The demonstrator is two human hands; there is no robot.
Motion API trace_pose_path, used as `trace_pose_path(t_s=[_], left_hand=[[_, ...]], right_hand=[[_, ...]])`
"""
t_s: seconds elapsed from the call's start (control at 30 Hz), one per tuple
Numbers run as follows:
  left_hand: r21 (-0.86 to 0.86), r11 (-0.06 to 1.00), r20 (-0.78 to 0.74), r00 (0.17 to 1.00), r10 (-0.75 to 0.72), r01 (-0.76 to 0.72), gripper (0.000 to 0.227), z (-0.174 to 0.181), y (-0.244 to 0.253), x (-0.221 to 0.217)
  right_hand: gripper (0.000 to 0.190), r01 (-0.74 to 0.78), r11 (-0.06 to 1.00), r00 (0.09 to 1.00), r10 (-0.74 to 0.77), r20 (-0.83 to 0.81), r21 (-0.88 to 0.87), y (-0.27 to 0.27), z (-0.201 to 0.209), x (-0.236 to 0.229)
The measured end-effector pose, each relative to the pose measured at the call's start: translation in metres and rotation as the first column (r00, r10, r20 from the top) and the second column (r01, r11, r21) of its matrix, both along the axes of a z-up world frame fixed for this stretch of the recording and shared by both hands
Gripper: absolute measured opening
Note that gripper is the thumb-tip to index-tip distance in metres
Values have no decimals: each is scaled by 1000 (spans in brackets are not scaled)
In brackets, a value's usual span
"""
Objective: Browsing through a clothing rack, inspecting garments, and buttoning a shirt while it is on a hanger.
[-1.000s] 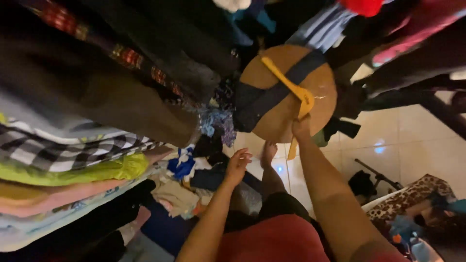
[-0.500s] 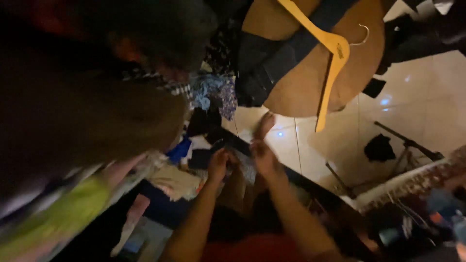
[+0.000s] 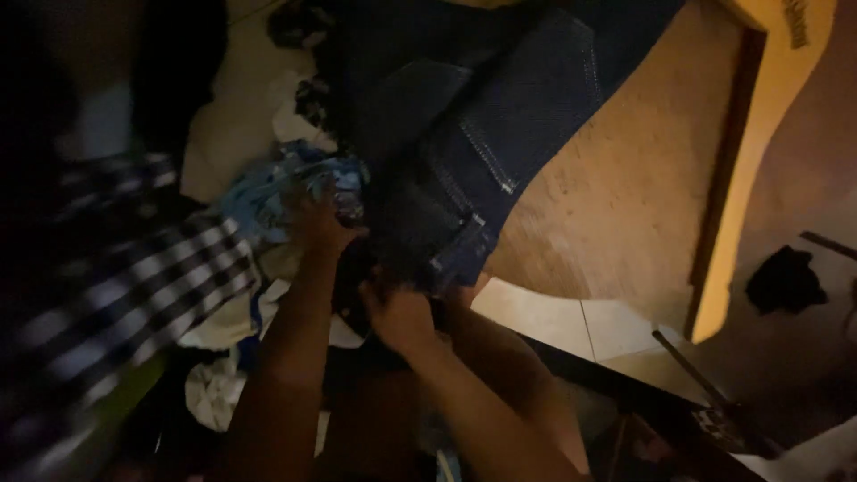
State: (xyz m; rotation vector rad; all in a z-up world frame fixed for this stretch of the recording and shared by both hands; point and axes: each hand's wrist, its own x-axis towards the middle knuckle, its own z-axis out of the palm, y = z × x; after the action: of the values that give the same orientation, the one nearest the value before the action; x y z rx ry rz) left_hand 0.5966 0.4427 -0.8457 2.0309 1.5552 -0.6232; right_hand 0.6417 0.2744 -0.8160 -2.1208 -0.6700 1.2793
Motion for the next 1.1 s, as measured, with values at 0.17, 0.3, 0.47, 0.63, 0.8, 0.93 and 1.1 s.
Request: trace_pose_path(t_s=[0.17, 0.3, 0.47, 0.63, 0.8, 0.93, 1.1], left_hand=[[162, 969, -118, 979, -168, 186, 59, -243, -22, -114], [-141, 984, 744, 644, 179, -111, 14, -120, -56, -70], [-191, 936, 850, 427, 309, -297, 27, -54, -122, -121], [-611, 642, 526, 368, 767, -463, 32, 82, -174, -141], [-535, 840, 681, 539, 495, -94, 53, 208, -215, -149], [-632, 775, 581, 658, 479, -8, 50, 325, -233, -140], [-407, 895, 857, 415, 306, 180, 56, 422, -226, -94]], right_hand=[[44, 12, 989, 993, -30, 119, 149, 9, 27, 17], [31, -159, 977, 903, 87, 420, 140, -5, -11, 9], [26, 79, 991, 987, -92, 132, 104, -65, -10, -7], [22, 335, 942, 921, -323, -217, 23, -116, 52, -42], [23, 548, 832, 703, -514, -492, -86, -172, 144, -66], [26, 662, 736, 501, -573, -649, -138, -188, 228, -49], [34, 775, 616, 260, -513, -818, -140, -178, 315, 6]])
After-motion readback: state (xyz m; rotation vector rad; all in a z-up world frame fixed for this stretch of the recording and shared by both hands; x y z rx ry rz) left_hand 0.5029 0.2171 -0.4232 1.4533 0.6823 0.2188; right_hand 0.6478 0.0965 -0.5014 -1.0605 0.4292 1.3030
